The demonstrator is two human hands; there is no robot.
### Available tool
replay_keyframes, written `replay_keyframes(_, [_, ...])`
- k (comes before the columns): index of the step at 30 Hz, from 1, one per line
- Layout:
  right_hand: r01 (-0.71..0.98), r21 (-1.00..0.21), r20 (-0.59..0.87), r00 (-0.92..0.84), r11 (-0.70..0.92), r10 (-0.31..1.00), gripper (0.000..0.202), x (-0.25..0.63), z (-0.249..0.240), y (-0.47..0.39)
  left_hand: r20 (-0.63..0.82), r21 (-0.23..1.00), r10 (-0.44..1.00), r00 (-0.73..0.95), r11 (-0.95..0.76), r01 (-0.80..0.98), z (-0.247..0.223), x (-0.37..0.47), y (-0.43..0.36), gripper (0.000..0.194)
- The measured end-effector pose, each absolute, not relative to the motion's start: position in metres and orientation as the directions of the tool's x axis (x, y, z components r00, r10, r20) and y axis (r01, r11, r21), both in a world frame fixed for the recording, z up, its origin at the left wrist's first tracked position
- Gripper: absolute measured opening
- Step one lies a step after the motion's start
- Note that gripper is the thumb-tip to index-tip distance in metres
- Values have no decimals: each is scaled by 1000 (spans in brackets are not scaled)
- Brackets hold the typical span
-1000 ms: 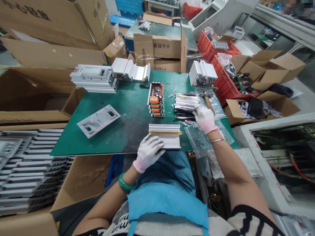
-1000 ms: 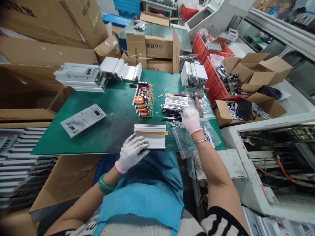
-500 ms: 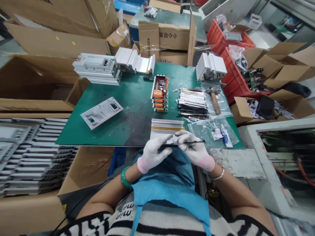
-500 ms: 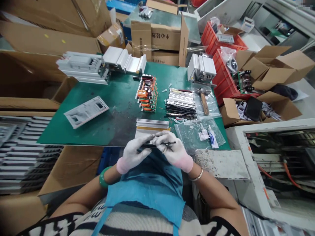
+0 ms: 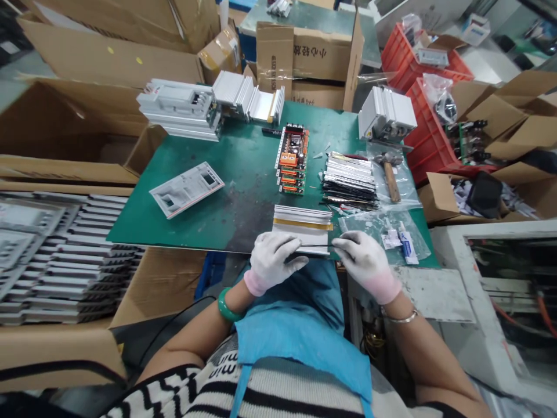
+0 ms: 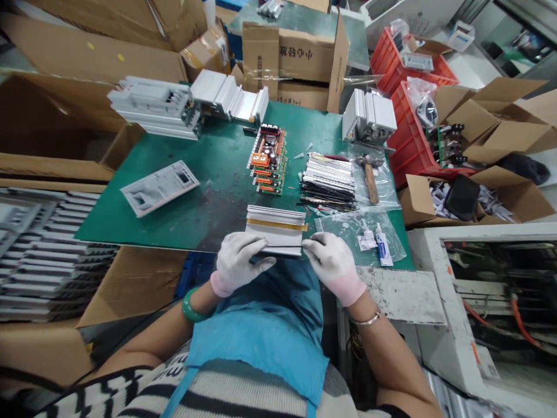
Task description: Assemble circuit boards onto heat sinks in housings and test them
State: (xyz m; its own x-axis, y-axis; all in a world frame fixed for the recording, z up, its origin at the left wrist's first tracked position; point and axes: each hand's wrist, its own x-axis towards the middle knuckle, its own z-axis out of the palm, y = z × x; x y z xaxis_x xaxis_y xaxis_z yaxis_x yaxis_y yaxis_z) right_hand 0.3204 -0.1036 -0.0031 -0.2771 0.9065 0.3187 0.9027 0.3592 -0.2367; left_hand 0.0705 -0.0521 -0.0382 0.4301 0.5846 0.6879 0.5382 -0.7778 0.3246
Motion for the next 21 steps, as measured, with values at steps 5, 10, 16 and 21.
replay_keyframes(5, [914,-95,214,-368,395,905,28,327,-6,-91,703,219,493,512,-835,504,-48,73,-50,13])
replay_keyframes(10, [920,49,68,-391,388,918,34,322,0,-74,728,184,462,506,-843,505,-57,78,-48,9])
replay_keyframes(16, [922,89,-117,-367,377,923,34,309,11,-58,736,211,467,490,-846,490,-63,80,-48,10])
replay_keyframes(21, [914,73,-212,-377,399,902,36,302,19,-49,736,224,469,488,-849,479,-65,80,-49,12])
